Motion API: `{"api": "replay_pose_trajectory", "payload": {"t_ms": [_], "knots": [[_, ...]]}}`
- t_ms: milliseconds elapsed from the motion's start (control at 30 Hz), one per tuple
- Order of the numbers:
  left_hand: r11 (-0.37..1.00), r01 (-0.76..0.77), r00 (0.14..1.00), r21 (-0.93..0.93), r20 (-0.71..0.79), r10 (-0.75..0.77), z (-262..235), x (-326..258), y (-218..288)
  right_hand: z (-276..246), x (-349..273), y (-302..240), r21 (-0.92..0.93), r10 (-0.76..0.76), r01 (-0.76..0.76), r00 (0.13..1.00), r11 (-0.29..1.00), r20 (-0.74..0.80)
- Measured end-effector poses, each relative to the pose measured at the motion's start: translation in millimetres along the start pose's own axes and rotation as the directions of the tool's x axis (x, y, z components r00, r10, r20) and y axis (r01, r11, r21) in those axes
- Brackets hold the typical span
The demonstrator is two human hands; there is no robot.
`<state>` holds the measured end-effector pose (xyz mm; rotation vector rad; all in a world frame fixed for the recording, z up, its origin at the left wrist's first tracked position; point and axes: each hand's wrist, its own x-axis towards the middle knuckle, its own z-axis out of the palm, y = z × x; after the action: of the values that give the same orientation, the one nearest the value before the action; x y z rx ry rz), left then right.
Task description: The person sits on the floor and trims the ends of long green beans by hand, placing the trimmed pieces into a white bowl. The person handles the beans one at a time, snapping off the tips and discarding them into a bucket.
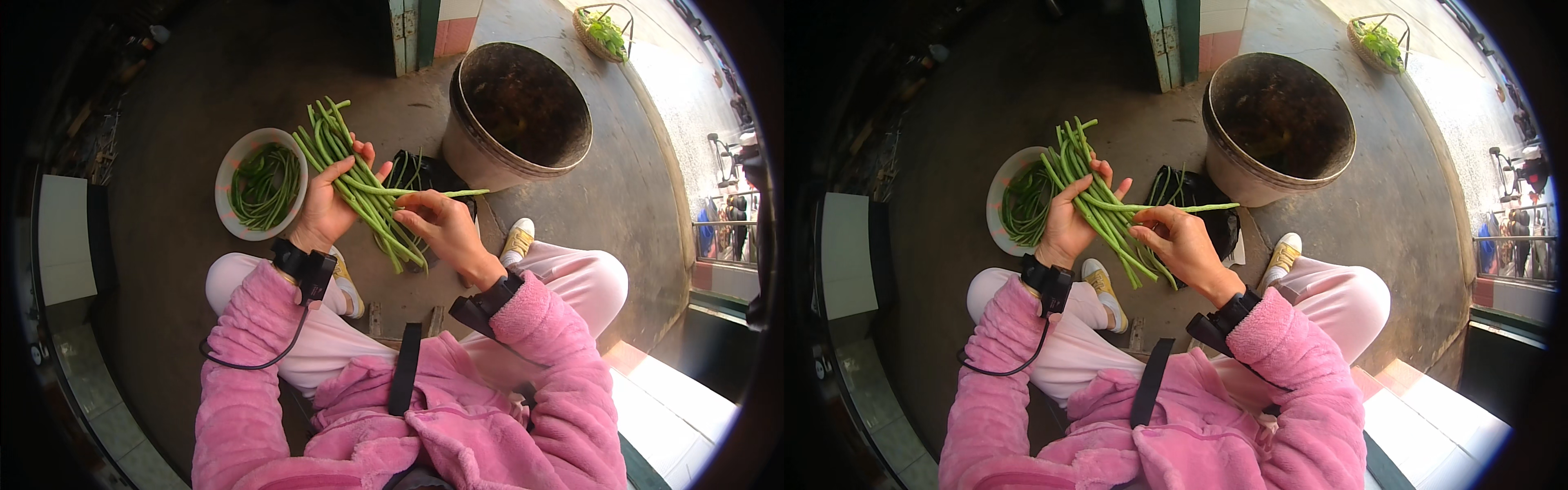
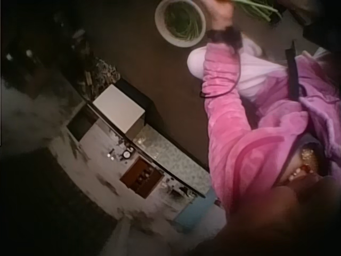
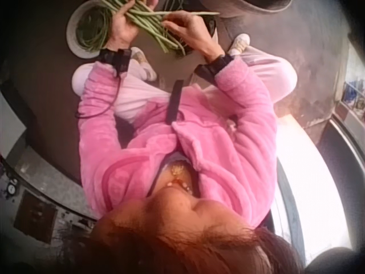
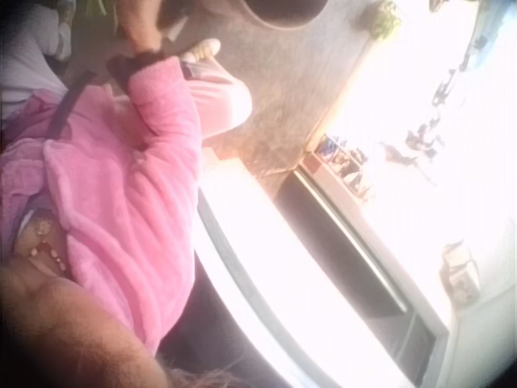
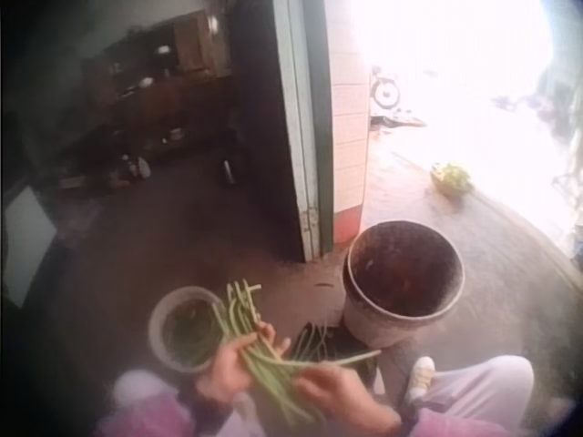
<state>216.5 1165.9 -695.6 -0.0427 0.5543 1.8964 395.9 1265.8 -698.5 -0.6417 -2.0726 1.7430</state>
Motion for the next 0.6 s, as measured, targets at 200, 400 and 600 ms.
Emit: {"api": "replay_pose_trajectory", "payload": {"t_ms": [200,400,600], "knots": [[0.999,-0.016,1.000,0.036,-0.008,0.016,4,0,-7,4,4,-8,-0.182,-0.090,0.089,0.996,0.979,0.004],[0.999,0.000,0.999,0.032,-0.036,0.001,-3,3,-8,9,9,0,-0.424,-0.252,0.259,0.965,0.868,0.074],[0.999,-0.049,0.994,0.004,-0.099,0.049,-7,4,-12,12,10,6,-0.545,-0.306,0.327,0.943,0.772,0.131]]}}
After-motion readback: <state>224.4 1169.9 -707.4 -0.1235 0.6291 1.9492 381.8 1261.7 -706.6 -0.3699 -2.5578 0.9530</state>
